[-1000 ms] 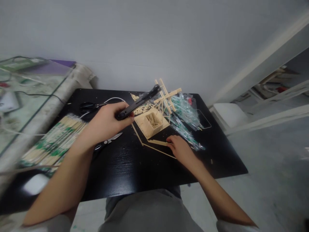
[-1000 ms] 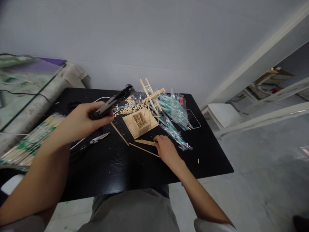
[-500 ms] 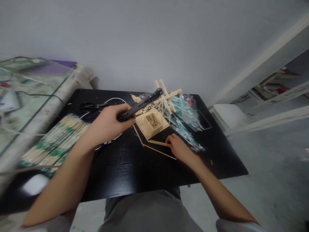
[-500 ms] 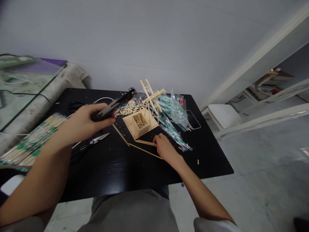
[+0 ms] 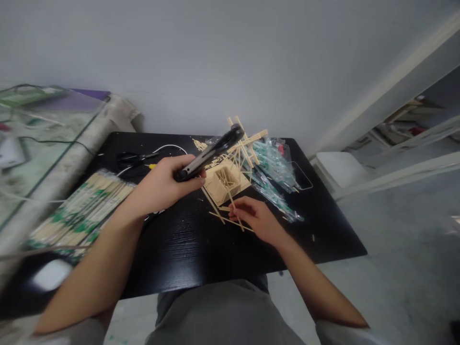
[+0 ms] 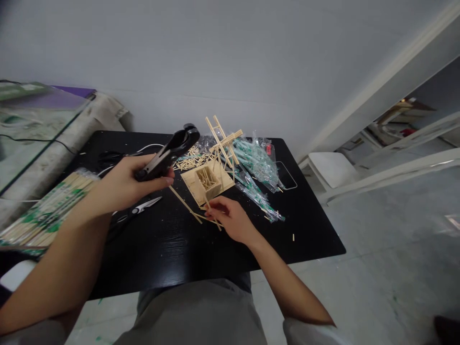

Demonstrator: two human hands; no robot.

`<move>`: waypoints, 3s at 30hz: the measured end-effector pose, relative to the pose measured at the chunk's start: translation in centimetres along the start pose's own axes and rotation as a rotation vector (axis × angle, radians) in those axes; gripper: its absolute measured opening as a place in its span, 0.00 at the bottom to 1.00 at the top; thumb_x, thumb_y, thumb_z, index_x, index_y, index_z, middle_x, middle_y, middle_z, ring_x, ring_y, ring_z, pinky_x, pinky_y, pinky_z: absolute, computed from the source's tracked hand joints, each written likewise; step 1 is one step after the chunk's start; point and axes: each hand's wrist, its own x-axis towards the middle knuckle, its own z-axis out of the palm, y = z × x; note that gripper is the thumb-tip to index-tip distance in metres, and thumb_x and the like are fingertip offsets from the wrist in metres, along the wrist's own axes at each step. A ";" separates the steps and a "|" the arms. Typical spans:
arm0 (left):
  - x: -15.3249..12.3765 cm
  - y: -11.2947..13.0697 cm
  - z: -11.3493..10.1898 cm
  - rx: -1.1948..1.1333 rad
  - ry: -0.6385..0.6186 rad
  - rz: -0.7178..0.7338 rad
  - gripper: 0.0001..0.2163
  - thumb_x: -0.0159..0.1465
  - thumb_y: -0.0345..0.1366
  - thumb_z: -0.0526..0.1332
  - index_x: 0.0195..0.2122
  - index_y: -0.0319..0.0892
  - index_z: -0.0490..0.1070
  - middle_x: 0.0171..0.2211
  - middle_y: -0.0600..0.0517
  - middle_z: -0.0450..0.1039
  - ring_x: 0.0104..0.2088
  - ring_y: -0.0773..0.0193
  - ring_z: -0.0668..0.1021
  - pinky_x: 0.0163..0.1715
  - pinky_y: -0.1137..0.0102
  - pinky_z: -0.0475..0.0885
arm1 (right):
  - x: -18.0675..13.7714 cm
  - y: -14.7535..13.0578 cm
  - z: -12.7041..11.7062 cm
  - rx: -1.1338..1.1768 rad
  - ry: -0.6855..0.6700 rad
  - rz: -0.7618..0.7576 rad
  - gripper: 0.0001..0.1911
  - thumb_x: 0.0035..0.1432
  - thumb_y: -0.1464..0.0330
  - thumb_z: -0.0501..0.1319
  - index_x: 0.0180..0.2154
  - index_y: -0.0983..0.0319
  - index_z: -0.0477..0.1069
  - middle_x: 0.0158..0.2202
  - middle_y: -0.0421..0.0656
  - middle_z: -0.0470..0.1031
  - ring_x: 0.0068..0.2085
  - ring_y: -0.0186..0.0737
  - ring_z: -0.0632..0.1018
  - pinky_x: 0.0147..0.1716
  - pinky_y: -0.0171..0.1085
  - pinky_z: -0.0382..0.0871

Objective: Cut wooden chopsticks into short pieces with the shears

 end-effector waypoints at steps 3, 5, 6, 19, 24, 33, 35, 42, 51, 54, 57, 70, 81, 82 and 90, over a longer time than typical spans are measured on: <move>0.1 0.0 0.5 -0.025 -0.006 0.035 0.04 0.62 0.37 0.66 0.33 0.43 0.75 0.30 0.57 0.74 0.32 0.65 0.75 0.35 0.70 0.69 | 0.6 -0.1 1.5 0.146 -0.062 0.029 0.12 0.62 0.59 0.69 0.41 0.61 0.77 0.44 0.46 0.84 0.45 0.43 0.85 0.52 0.46 0.78; 0.2 -0.1 0.9 -0.032 -0.008 0.043 0.04 0.62 0.37 0.66 0.33 0.43 0.75 0.29 0.57 0.74 0.31 0.66 0.75 0.34 0.70 0.68 | 0.9 -0.1 2.2 0.211 -0.101 0.052 0.14 0.60 0.58 0.71 0.40 0.61 0.76 0.44 0.47 0.85 0.46 0.45 0.85 0.53 0.47 0.78; 0.2 -0.1 1.1 -0.034 -0.004 0.045 0.04 0.62 0.37 0.66 0.34 0.43 0.75 0.29 0.57 0.74 0.31 0.66 0.74 0.33 0.71 0.67 | 1.0 -0.1 2.5 0.247 -0.123 0.066 0.15 0.59 0.57 0.72 0.40 0.61 0.75 0.44 0.48 0.85 0.46 0.46 0.86 0.54 0.48 0.78; -0.7 0.0 4.3 -0.040 0.142 0.123 0.06 0.66 0.39 0.65 0.35 0.43 0.73 0.29 0.58 0.71 0.30 0.68 0.72 0.32 0.72 0.67 | 1.2 0.7 3.7 0.277 -0.182 -0.005 0.18 0.56 0.60 0.75 0.46 0.60 0.80 0.35 0.41 0.83 0.38 0.41 0.86 0.43 0.41 0.80; -2.2 0.2 4.3 0.022 0.245 0.142 0.06 0.65 0.37 0.67 0.41 0.43 0.73 0.33 0.56 0.74 0.31 0.67 0.75 0.34 0.71 0.69 | 1.2 1.2 3.9 0.247 -0.119 -0.072 0.14 0.54 0.60 0.76 0.39 0.61 0.80 0.36 0.41 0.84 0.39 0.42 0.86 0.45 0.41 0.79; -4.7 -0.9 7.0 0.052 0.300 0.158 0.08 0.66 0.34 0.67 0.46 0.44 0.77 0.39 0.53 0.82 0.36 0.64 0.82 0.42 0.69 0.76 | 1.1 2.7 5.0 0.132 -0.041 -0.174 0.13 0.60 0.57 0.72 0.39 0.59 0.78 0.38 0.43 0.86 0.42 0.44 0.85 0.48 0.42 0.78; -5.3 -1.3 7.7 0.001 0.332 0.124 0.08 0.65 0.35 0.68 0.46 0.44 0.78 0.38 0.54 0.83 0.36 0.64 0.82 0.41 0.70 0.77 | 1.2 3.1 5.0 0.048 -0.015 -0.226 0.10 0.62 0.60 0.70 0.38 0.60 0.79 0.38 0.41 0.85 0.40 0.43 0.84 0.44 0.40 0.77; -6.7 -1.8 8.7 -0.097 0.340 0.016 0.06 0.64 0.39 0.69 0.40 0.44 0.80 0.35 0.54 0.83 0.33 0.64 0.82 0.38 0.70 0.77 | 1.3 4.2 4.8 -0.222 -0.026 -0.348 0.06 0.68 0.69 0.63 0.38 0.61 0.79 0.38 0.43 0.83 0.39 0.41 0.81 0.42 0.37 0.72; -6.4 -2.4 9.5 -0.202 0.279 -0.047 0.07 0.63 0.40 0.70 0.39 0.43 0.79 0.37 0.52 0.84 0.37 0.60 0.83 0.42 0.66 0.78 | 1.4 5.1 4.2 -0.322 -0.108 -0.364 0.07 0.71 0.67 0.60 0.39 0.60 0.76 0.36 0.42 0.80 0.37 0.43 0.79 0.42 0.38 0.71; -6.6 -2.5 9.8 -0.249 0.285 -0.083 0.08 0.63 0.41 0.70 0.39 0.43 0.78 0.37 0.52 0.84 0.37 0.60 0.84 0.43 0.66 0.79 | 1.4 5.3 4.3 -0.360 -0.106 -0.390 0.09 0.72 0.67 0.59 0.37 0.60 0.75 0.35 0.43 0.79 0.36 0.42 0.78 0.42 0.38 0.70; -6.8 -2.6 10.1 -0.300 0.310 -0.100 0.08 0.62 0.40 0.71 0.39 0.43 0.78 0.38 0.52 0.84 0.39 0.59 0.84 0.45 0.65 0.79 | 1.2 5.5 4.4 -0.389 -0.097 -0.405 0.10 0.73 0.65 0.58 0.39 0.60 0.76 0.36 0.43 0.80 0.37 0.42 0.78 0.42 0.38 0.70; -7.2 -2.7 10.4 -0.243 0.384 -0.131 0.08 0.60 0.41 0.73 0.36 0.43 0.82 0.35 0.53 0.85 0.35 0.59 0.85 0.41 0.65 0.82 | 1.2 5.9 4.9 -0.371 -0.019 -0.435 0.15 0.72 0.58 0.61 0.37 0.59 0.79 0.34 0.43 0.81 0.34 0.41 0.78 0.40 0.38 0.71; -7.6 -3.1 10.8 -0.292 0.399 -0.147 0.09 0.59 0.41 0.73 0.37 0.43 0.81 0.37 0.51 0.85 0.37 0.57 0.86 0.45 0.62 0.82 | 1.2 6.1 5.3 -0.353 0.018 -0.428 0.18 0.70 0.54 0.62 0.36 0.59 0.80 0.33 0.44 0.81 0.33 0.42 0.78 0.41 0.39 0.72; -7.6 -3.1 10.8 -0.294 0.404 -0.151 0.09 0.59 0.41 0.73 0.36 0.43 0.81 0.36 0.51 0.85 0.37 0.57 0.86 0.44 0.62 0.82 | 1.1 6.0 5.3 -0.353 0.020 -0.422 0.17 0.69 0.54 0.63 0.36 0.59 0.80 0.33 0.44 0.81 0.33 0.42 0.78 0.41 0.39 0.72; -7.2 -3.0 10.2 -0.225 0.363 -0.116 0.08 0.59 0.41 0.73 0.34 0.43 0.81 0.34 0.53 0.85 0.34 0.59 0.85 0.40 0.65 0.82 | 1.5 5.8 4.8 -0.391 -0.008 -0.374 0.15 0.68 0.55 0.66 0.35 0.60 0.79 0.31 0.42 0.79 0.32 0.41 0.77 0.38 0.38 0.70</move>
